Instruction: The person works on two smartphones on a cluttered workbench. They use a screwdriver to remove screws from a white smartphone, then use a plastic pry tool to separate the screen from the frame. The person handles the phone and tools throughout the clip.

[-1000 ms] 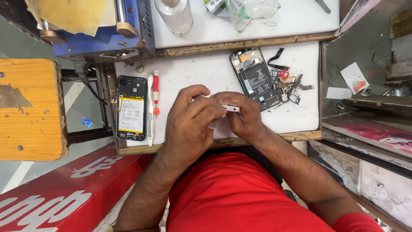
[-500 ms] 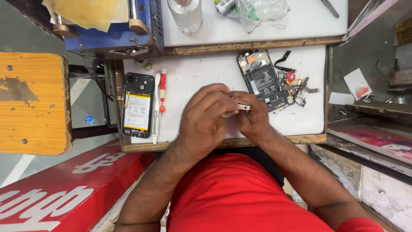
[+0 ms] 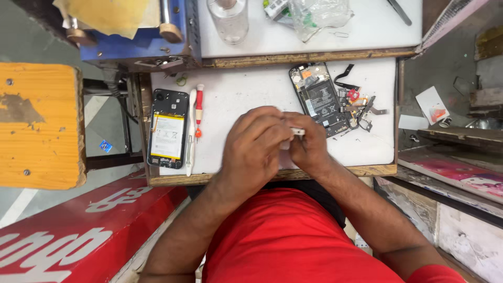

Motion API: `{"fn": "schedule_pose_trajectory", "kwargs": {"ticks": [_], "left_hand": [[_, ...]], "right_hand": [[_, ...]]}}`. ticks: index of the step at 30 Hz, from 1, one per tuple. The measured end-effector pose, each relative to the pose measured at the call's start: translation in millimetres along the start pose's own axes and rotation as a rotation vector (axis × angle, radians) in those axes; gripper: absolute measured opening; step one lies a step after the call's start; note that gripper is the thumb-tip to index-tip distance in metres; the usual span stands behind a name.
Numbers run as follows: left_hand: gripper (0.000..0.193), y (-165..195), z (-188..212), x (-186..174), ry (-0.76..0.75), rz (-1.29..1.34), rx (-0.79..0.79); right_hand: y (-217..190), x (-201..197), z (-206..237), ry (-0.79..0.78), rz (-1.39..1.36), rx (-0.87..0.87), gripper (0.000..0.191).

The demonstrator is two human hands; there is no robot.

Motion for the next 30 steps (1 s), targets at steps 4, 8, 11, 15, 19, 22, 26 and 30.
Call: {"fn": "schedule_pose_trajectory", "kwargs": {"ticks": [4,8,11,15,19,22,26,30], "left_hand": [[0.033,-1,-2,0,-0.036,-0.053,-0.018],[0.030,1,-1,-2,-0.019,-0.036,-0.005],[0.033,-2,-1,1,-0.023,-0.001,-0.045],[0.033,-3,0,3,-0.051,-0.106,-0.011],[0.030,-4,0,3,-0.015,0.009,-0.044],[0.028,-3,0,2,-0.020,-0.030,-0.029],[0.024,2,0,2,-0.006,-0.090,0.008],[0.022,-3,1,2,-0.023,0.003,-0.048]], "right_hand": [[0,-1,0,0.006,-0.002,-0.010,0.035],[-4,-1,0,0.011,0.061,-0.030,0.036],[-2,-2,0,0.009,0.060,0.001,0.032],[0,0,0,-0.015,-0.029,-0.018,0.026],[5,-3,1,0.018,-0.011,0.054,0.031],[3,-5,0,0.025,-0.031,0.050,0.027],[-4,-2,-1,-0.009,0.049,-0.051,0.030],[0,-5,-1,0.045,0.047,0.003,0.030]]}}
Point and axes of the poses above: each hand's wrist, its own z-axis away from the middle knuckle, its own x-axis out of the palm, y = z × x, the point moved 6 cm from there along -z, towards the middle knuckle, and after that the axes turned 14 degrees about -z, right-handed, at the moved point
